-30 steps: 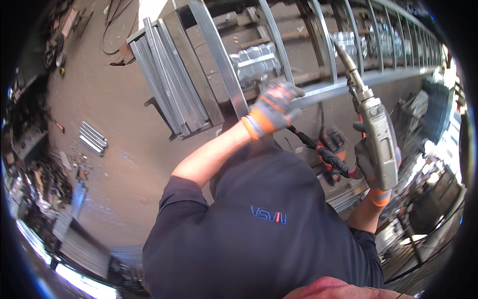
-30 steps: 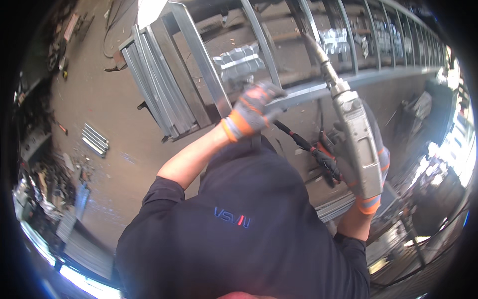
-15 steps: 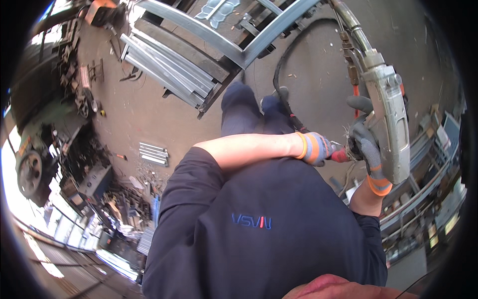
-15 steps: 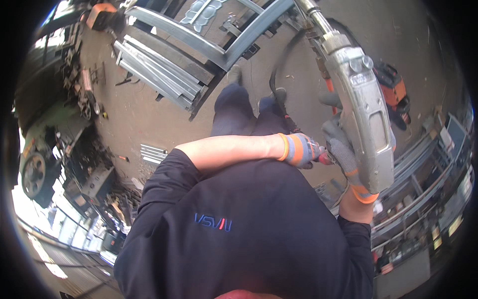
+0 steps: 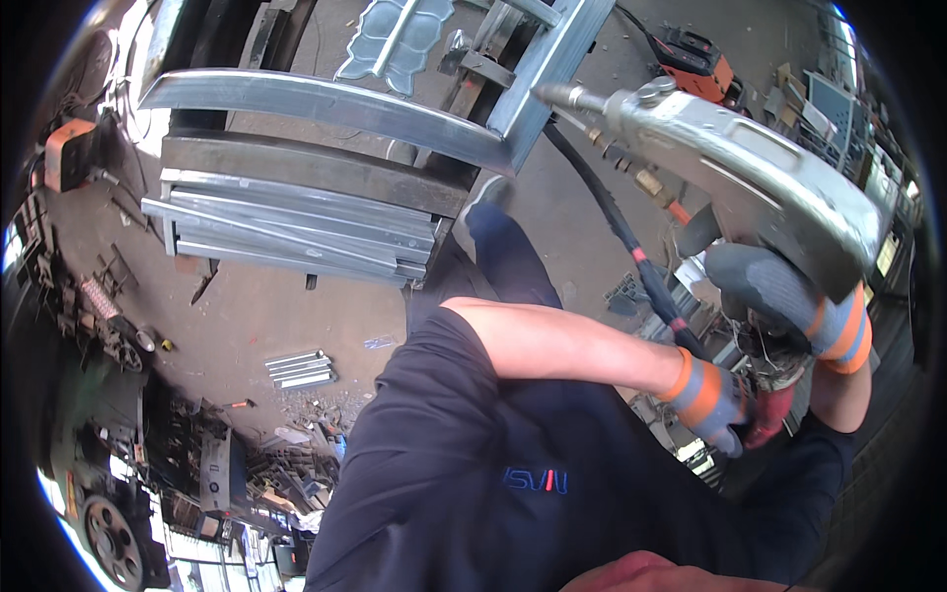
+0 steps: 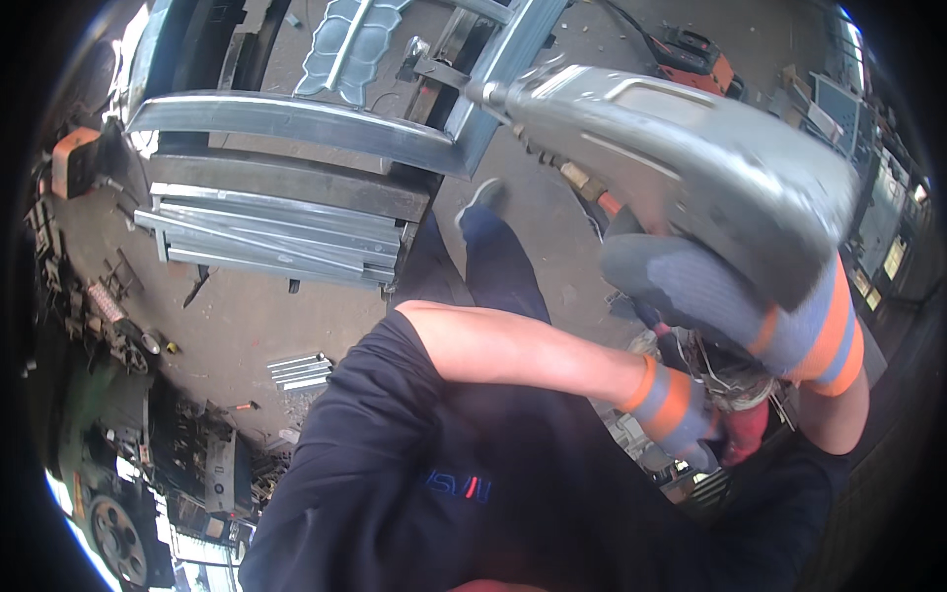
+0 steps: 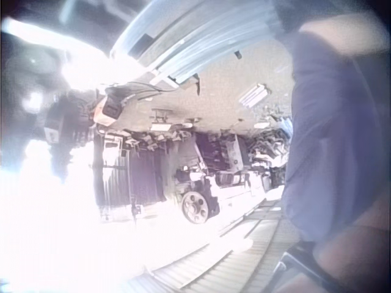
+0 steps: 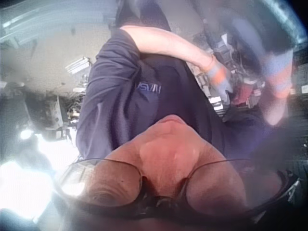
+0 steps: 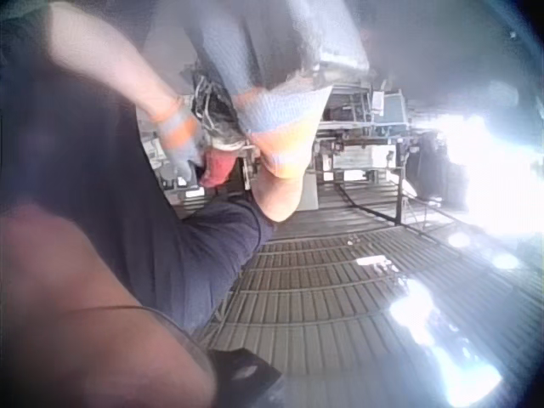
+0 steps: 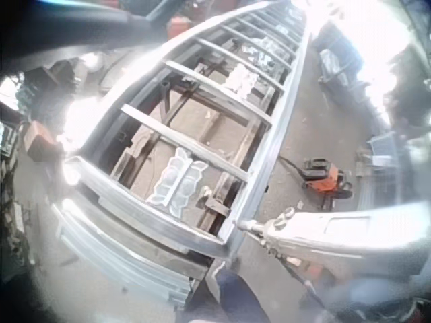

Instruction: The person welds a large metal frame using a handheld welding torch, creating bright sparks along the joints. They reposition the frame multiple times to access different sections and continue welding along the edges and crossbars.

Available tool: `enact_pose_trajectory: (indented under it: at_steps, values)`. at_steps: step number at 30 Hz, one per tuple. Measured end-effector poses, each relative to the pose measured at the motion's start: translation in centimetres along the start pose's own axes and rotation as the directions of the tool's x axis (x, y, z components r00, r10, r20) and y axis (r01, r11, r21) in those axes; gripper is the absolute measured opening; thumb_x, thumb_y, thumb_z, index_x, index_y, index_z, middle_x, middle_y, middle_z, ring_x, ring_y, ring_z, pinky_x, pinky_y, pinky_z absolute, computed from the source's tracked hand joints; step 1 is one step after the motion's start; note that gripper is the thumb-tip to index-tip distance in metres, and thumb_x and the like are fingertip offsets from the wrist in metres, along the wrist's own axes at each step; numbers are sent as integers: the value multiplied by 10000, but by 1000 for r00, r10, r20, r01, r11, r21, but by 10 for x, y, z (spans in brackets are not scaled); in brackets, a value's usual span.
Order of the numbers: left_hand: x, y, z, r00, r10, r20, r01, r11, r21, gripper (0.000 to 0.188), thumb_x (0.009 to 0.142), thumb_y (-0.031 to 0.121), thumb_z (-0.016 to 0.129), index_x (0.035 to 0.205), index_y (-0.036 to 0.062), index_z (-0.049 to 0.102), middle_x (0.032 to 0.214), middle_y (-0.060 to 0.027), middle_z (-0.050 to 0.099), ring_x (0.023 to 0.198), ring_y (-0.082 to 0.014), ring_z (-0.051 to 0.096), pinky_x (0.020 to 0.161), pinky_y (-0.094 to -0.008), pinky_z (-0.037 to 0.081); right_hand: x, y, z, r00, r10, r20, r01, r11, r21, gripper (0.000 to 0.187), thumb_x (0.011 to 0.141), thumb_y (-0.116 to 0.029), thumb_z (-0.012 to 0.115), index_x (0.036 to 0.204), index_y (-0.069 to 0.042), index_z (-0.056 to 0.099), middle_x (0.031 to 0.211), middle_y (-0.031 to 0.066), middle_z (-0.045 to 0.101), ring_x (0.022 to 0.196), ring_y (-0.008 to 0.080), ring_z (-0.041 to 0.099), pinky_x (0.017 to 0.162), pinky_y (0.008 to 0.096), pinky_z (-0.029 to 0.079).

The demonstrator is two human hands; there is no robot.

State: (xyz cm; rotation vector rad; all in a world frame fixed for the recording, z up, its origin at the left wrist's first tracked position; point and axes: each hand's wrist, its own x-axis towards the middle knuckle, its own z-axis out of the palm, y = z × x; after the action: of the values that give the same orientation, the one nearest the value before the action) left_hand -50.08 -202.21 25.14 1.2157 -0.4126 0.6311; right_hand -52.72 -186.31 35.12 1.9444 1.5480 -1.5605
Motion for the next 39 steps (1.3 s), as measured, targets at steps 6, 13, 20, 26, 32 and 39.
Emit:
enact_pose_trajectory:
  at_steps: [6,13,20,26,32,39]
  values:
    - [3,35,10,993,107,-55,-118,958,-261,536,900,415,682,1134,-66,651,1023,-276,712,1010,-437,678,886,-487,538,46,-59,25,940,337,64,-333,941,-56,530,816,-150,815,1313,-24,679,882,34,722,660,81,619,551,247,477]
    - [-11,44,19,970,196,-143,-232,920,-316,532,861,345,708,1176,-67,591,1019,-282,695,985,-442,667,845,-498,533,54,-64,46,964,267,-5,-266,959,-100,348,816,-156,824,1119,-2,749,747,-3,664,516,51,526,443,225,352]
    - [-34,57,1,997,81,10,-72,932,-355,519,856,350,711,1118,-84,596,975,-279,689,954,-435,670,823,-489,537,55,-63,55,967,254,-34,-255,966,-32,389,827,-171,825,1164,4,737,760,3,681,532,48,545,453,223,371]
    - [-40,65,2,998,68,16,-59,945,-321,552,854,375,738,1122,-89,604,1004,-289,696,990,-432,681,824,-482,545,59,-77,53,917,396,39,-389,913,-125,422,853,-182,810,1222,3,722,911,40,736,757,89,654,641,261,515]
    - [-43,60,9,993,115,-24,-115,916,-383,624,857,360,745,1270,-76,573,1107,-294,691,1081,-434,669,907,-481,542,55,-63,61,995,83,54,-76,990,-116,339,859,-153,791,1182,-56,760,968,24,737,795,93,658,710,275,537]
    - [-39,55,21,974,202,-101,-225,903,-366,735,845,345,748,1402,-65,501,1243,-308,654,1195,-439,627,1012,-467,512,54,-51,56,992,-8,127,35,977,-209,306,874,-70,723,1161,-159,781,1000,46,717,769,153,679,710,297,546]
